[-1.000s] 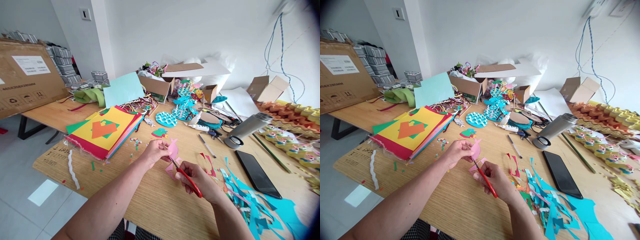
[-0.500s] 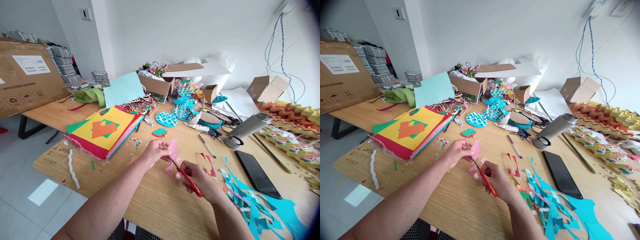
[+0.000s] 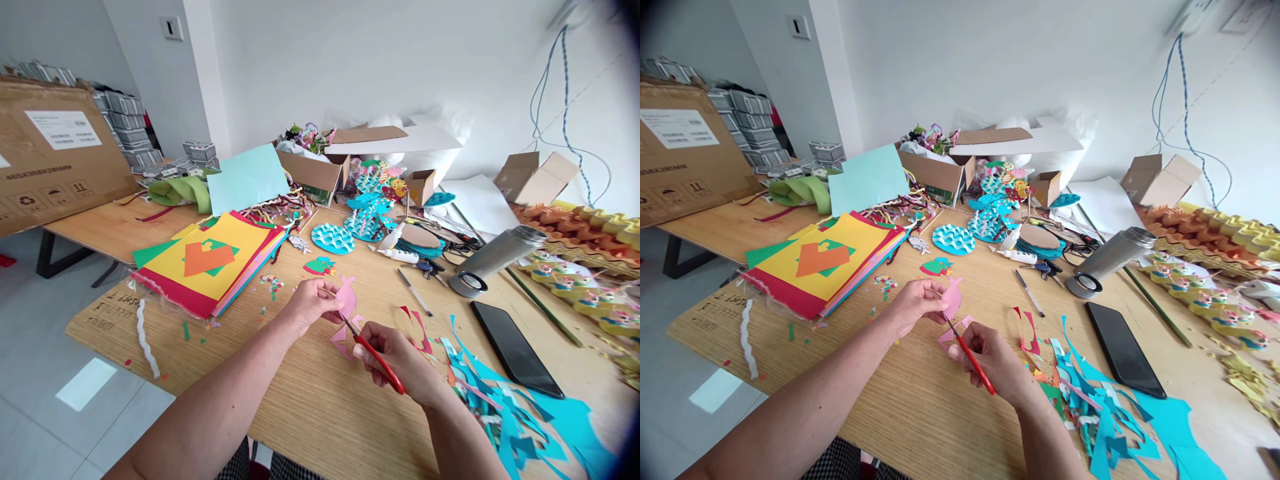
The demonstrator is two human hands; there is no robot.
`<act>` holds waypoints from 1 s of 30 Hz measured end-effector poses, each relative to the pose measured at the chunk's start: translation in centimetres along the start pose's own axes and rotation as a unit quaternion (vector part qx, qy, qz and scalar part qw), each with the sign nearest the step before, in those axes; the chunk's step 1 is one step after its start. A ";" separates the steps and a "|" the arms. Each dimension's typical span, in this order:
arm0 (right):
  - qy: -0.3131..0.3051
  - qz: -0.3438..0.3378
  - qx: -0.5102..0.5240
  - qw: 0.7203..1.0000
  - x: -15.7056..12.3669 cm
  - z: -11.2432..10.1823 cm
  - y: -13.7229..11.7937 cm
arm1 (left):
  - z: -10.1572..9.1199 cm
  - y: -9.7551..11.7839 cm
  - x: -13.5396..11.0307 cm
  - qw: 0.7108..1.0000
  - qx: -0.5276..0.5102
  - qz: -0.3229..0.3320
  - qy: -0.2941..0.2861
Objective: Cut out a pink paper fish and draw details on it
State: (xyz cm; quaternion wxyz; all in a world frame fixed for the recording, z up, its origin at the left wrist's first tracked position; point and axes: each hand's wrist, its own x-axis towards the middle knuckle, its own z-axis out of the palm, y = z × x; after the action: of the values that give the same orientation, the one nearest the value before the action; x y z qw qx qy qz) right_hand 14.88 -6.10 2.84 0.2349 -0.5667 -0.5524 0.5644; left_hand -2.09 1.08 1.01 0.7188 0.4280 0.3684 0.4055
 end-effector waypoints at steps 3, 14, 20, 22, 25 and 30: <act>-0.007 -0.005 -0.004 1.000 -0.2 0.0 -0.2 | -0.1 -0.1 0.1 1.000 0.001 0.003 0.003; -0.017 -0.032 0.011 0.999 -0.9 -2.1 -0.1 | -0.3 -0.1 0.4 0.997 -0.038 0.011 0.063; 0.123 -0.085 -0.081 0.985 -3.0 -5.4 -0.4 | -0.5 -0.3 0.6 0.997 -0.048 0.013 0.055; 0.234 -0.024 -0.184 0.954 -3.0 -5.8 0.0 | -0.4 -0.4 0.6 0.997 -0.051 0.014 0.048; 0.345 0.062 -0.293 0.889 -3.3 -5.8 0.6 | -0.4 -0.3 0.5 0.998 -0.056 0.013 0.039; 0.346 0.100 -0.408 0.839 -5.6 -4.0 1.9 | -0.4 -0.4 0.5 0.997 -0.069 0.011 0.036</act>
State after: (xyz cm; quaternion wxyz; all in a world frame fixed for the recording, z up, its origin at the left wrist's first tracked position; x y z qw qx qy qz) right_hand 20.57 -10.16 4.30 0.1004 -0.8221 -0.5553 0.0754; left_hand -2.09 1.58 0.45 0.7282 0.3661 0.3605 0.4535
